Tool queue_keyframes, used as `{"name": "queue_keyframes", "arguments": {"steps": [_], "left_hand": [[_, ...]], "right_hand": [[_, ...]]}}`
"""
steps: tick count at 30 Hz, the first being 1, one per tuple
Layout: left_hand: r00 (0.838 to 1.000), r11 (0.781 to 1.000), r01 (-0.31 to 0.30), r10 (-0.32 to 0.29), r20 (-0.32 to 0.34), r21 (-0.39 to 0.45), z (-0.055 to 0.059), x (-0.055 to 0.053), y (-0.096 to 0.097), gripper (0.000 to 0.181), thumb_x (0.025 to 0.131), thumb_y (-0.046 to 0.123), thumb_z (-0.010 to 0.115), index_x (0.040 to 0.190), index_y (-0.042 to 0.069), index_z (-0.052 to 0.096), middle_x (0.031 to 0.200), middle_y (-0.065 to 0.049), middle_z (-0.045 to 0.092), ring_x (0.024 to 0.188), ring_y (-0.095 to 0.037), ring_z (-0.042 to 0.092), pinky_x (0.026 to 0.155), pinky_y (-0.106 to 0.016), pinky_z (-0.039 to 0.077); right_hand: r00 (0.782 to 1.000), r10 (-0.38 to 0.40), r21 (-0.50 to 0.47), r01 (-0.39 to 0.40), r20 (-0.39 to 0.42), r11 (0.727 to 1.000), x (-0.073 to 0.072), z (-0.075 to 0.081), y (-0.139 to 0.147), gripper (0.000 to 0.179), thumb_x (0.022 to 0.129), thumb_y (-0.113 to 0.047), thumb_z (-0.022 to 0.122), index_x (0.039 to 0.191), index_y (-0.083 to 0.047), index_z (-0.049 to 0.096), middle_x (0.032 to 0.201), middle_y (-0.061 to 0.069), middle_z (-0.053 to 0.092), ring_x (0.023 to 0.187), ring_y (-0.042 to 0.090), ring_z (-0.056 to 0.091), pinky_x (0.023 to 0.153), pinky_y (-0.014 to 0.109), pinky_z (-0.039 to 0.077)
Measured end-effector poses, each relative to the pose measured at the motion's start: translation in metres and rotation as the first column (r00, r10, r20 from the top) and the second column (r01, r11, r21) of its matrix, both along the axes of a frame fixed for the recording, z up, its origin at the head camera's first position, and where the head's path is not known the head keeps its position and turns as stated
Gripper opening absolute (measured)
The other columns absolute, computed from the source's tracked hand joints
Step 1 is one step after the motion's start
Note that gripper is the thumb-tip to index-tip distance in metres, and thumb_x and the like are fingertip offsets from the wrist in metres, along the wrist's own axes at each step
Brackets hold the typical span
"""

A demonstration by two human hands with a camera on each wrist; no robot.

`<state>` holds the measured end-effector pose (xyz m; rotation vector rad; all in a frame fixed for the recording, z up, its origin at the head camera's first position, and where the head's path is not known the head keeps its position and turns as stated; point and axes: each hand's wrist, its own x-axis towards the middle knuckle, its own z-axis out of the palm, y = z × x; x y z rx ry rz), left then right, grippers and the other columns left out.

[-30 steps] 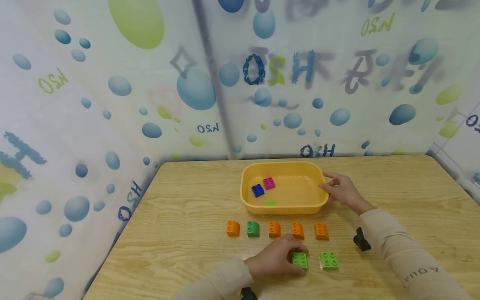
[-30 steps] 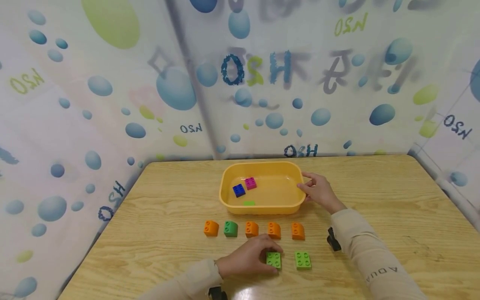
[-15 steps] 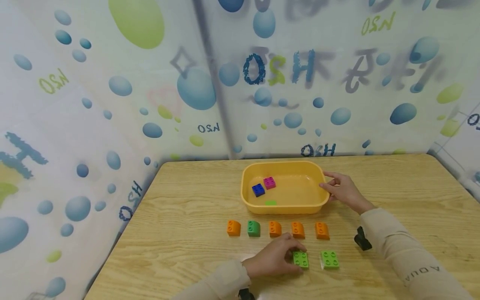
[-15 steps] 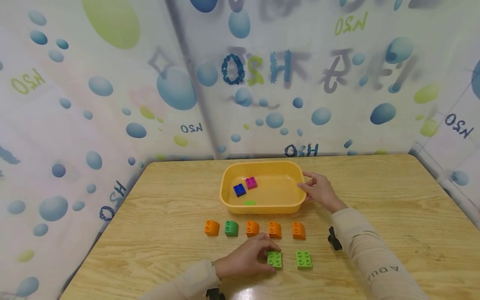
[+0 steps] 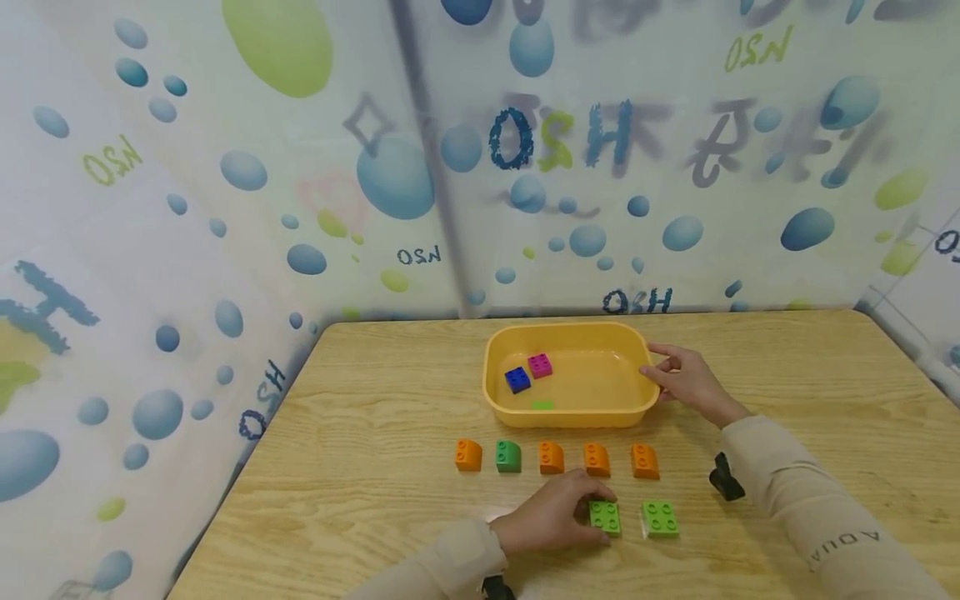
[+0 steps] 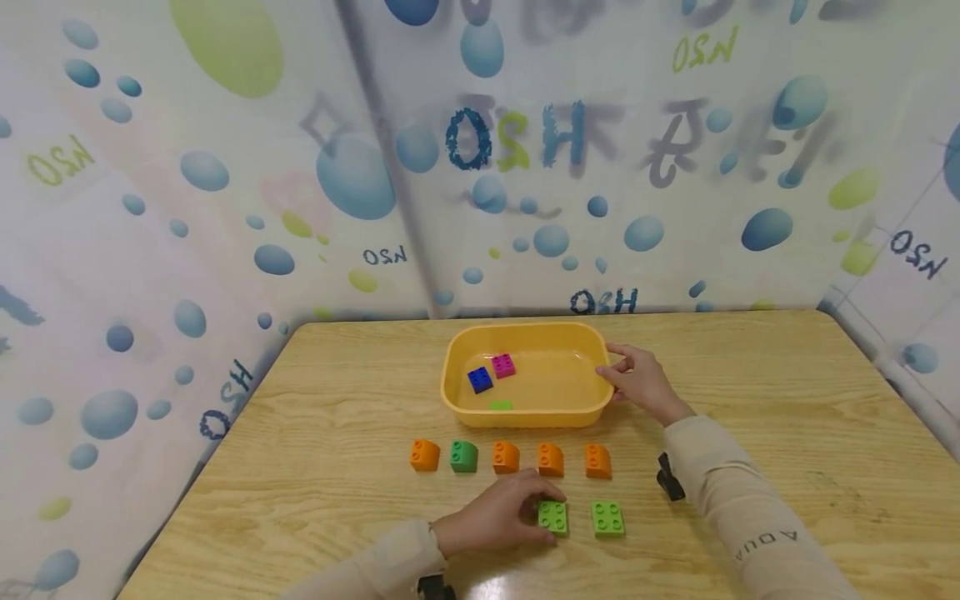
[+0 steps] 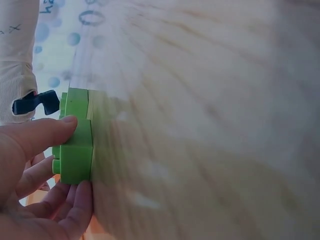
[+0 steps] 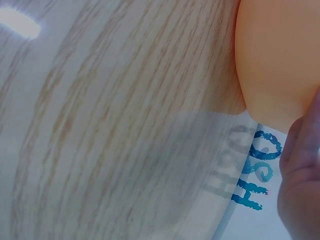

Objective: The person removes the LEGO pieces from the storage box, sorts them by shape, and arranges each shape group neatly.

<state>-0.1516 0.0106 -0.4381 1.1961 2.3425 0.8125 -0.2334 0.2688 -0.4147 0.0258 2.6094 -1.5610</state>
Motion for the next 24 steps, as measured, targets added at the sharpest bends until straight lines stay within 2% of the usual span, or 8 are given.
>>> {"name": "queue_keyframes", "arguments": {"steps": [6, 11, 17, 24], "left_hand": [[1.000, 1.000, -0.012, 0.012, 0.020, -0.016, 0.003, 0.000, -0.001, 0.045, 0.075, 0.027, 0.070, 0.116, 0.015, 0.056, 0.105, 0.012, 0.052, 0.089, 0.005, 0.045, 0.076, -0.012, 0.039], [0.999, 1.000, -0.021, 0.022, 0.045, -0.018, 0.014, -0.001, -0.004, 0.047, 0.077, 0.030, 0.068, 0.118, 0.015, 0.054, 0.103, 0.011, 0.051, 0.088, 0.002, 0.046, 0.074, -0.013, 0.040], [0.996, 0.995, -0.058, 0.052, 0.075, 0.080, 0.034, -0.006, -0.009, 0.035, 0.083, 0.025, 0.063, 0.114, 0.011, 0.057, 0.107, 0.004, 0.056, 0.096, -0.006, 0.051, 0.076, -0.016, 0.042], [0.993, 0.973, -0.120, 0.120, 0.010, 0.196, 0.053, -0.020, -0.016, 0.030, 0.084, 0.025, 0.062, 0.111, 0.013, 0.059, 0.105, 0.002, 0.057, 0.094, -0.009, 0.050, 0.076, -0.021, 0.044]], "right_hand": [[1.000, 0.015, 0.002, -0.015, -0.013, 1.000, 0.001, 0.001, 0.000, 0.060, 0.088, -0.018, 0.056, 0.134, 0.008, 0.027, 0.096, 0.025, 0.053, 0.063, 0.016, 0.059, 0.061, 0.033, 0.052], [1.000, 0.019, -0.003, -0.019, -0.015, 1.000, 0.001, 0.001, 0.000, 0.061, 0.088, -0.019, 0.056, 0.134, 0.008, 0.027, 0.096, 0.025, 0.053, 0.063, 0.017, 0.059, 0.061, 0.034, 0.052], [1.000, 0.019, -0.013, -0.020, -0.012, 1.000, 0.001, 0.001, 0.001, 0.062, 0.088, -0.019, 0.056, 0.134, 0.008, 0.026, 0.095, 0.024, 0.053, 0.063, 0.016, 0.059, 0.061, 0.033, 0.052], [1.000, 0.023, -0.018, -0.024, -0.013, 1.000, 0.001, 0.000, 0.001, 0.062, 0.087, -0.020, 0.056, 0.134, 0.008, 0.027, 0.095, 0.023, 0.054, 0.063, 0.016, 0.059, 0.060, 0.032, 0.052]]}}
